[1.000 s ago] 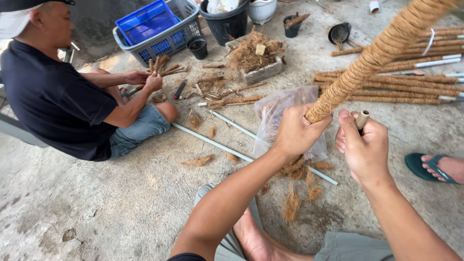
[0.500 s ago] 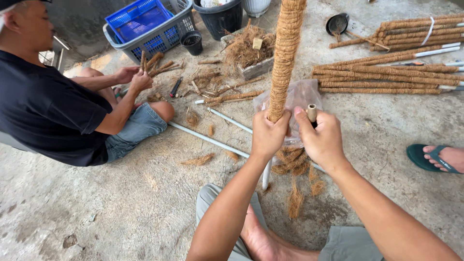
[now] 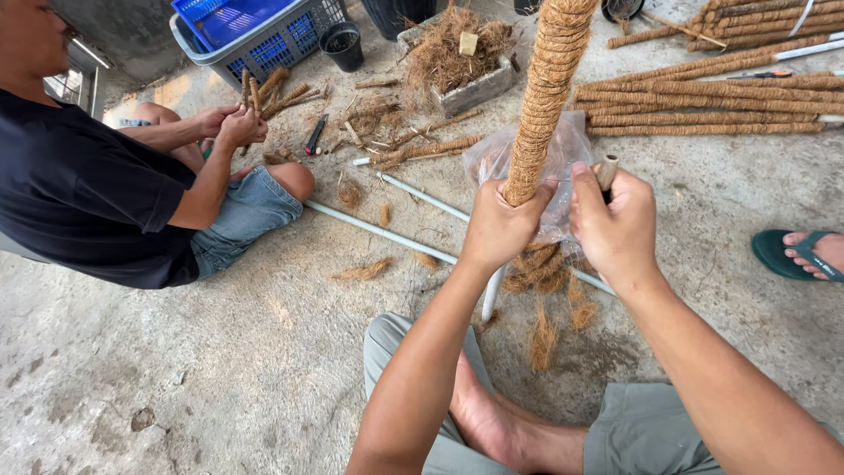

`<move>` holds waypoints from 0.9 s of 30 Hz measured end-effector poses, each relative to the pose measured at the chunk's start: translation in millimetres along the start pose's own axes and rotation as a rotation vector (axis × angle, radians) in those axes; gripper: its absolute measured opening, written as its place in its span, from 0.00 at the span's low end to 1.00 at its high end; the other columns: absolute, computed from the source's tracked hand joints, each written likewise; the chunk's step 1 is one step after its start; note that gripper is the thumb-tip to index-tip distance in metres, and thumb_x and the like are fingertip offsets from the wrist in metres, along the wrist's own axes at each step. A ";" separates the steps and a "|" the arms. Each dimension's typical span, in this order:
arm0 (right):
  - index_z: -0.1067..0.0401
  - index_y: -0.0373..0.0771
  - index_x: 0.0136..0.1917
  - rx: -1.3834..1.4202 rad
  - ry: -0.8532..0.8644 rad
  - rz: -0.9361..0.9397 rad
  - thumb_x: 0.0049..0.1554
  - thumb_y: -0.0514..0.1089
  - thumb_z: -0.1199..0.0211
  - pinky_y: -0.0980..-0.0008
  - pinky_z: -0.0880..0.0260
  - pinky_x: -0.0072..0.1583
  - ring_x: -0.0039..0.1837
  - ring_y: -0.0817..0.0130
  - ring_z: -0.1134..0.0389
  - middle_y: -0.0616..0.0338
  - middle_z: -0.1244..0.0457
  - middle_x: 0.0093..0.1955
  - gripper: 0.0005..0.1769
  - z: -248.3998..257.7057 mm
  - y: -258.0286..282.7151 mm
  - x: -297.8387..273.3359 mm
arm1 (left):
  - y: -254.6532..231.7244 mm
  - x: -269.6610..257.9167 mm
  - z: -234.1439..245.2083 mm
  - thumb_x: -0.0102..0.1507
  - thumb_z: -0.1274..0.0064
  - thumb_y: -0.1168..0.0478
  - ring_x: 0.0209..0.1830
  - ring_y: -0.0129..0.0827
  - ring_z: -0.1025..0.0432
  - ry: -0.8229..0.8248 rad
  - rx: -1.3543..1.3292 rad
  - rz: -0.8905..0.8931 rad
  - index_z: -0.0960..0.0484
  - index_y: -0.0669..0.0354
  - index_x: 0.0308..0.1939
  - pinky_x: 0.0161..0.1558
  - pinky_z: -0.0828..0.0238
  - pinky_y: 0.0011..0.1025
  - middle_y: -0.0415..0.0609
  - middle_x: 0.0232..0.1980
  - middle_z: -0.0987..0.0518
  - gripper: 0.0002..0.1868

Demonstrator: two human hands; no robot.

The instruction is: The person sits on the floor and wraps a fibrous rope around a long white pole. They repeatedly pull the rope from a plastic bag, align it, and wind it tightly along the pole's length.

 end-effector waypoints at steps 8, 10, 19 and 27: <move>0.40 0.41 0.32 -0.089 -0.123 0.075 0.69 0.44 0.42 0.75 0.51 0.30 0.28 0.82 0.49 0.70 0.46 0.27 0.23 15.4 7.8 -16.3 | -8.6 -11.9 -14.6 0.67 0.44 0.55 0.19 0.22 0.38 -0.038 0.071 -0.100 0.24 0.62 0.21 0.23 0.41 0.33 0.43 0.19 0.28 0.21; 0.41 0.42 0.29 -0.103 -0.217 0.101 0.68 0.44 0.40 0.73 0.54 0.29 0.26 0.81 0.51 0.70 0.48 0.25 0.26 21.2 6.9 -17.7 | -9.7 -16.8 -20.6 0.66 0.43 0.56 0.18 0.23 0.36 -0.043 0.116 -0.103 0.24 0.62 0.21 0.23 0.39 0.34 0.45 0.18 0.27 0.20; 0.47 0.46 0.26 0.053 -0.070 0.093 0.71 0.52 0.46 0.73 0.57 0.28 0.24 0.80 0.54 0.71 0.51 0.23 0.32 47.1 -5.4 -36.6 | -22.5 -1.7 -9.1 0.62 0.46 0.58 0.14 0.33 0.30 -0.106 0.279 -0.103 0.21 0.65 0.21 0.23 0.34 0.38 0.52 0.16 0.24 0.17; 0.37 0.37 0.29 -0.784 -0.028 0.447 0.66 0.44 0.39 0.64 0.50 0.32 0.24 0.68 0.48 0.59 0.47 0.22 0.24 40.5 7.7 -96.9 | -30.5 28.9 1.9 0.60 0.46 0.55 0.21 0.49 0.21 -0.223 0.710 -0.095 0.16 0.60 0.27 0.32 0.23 0.44 0.58 0.22 0.19 0.13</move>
Point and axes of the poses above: each hand's wrist, its own x-axis towards the middle knuckle, its own z-axis out of the back of the hand, y = z × x, the point moved 2 cm from there along x, towards the middle knuckle
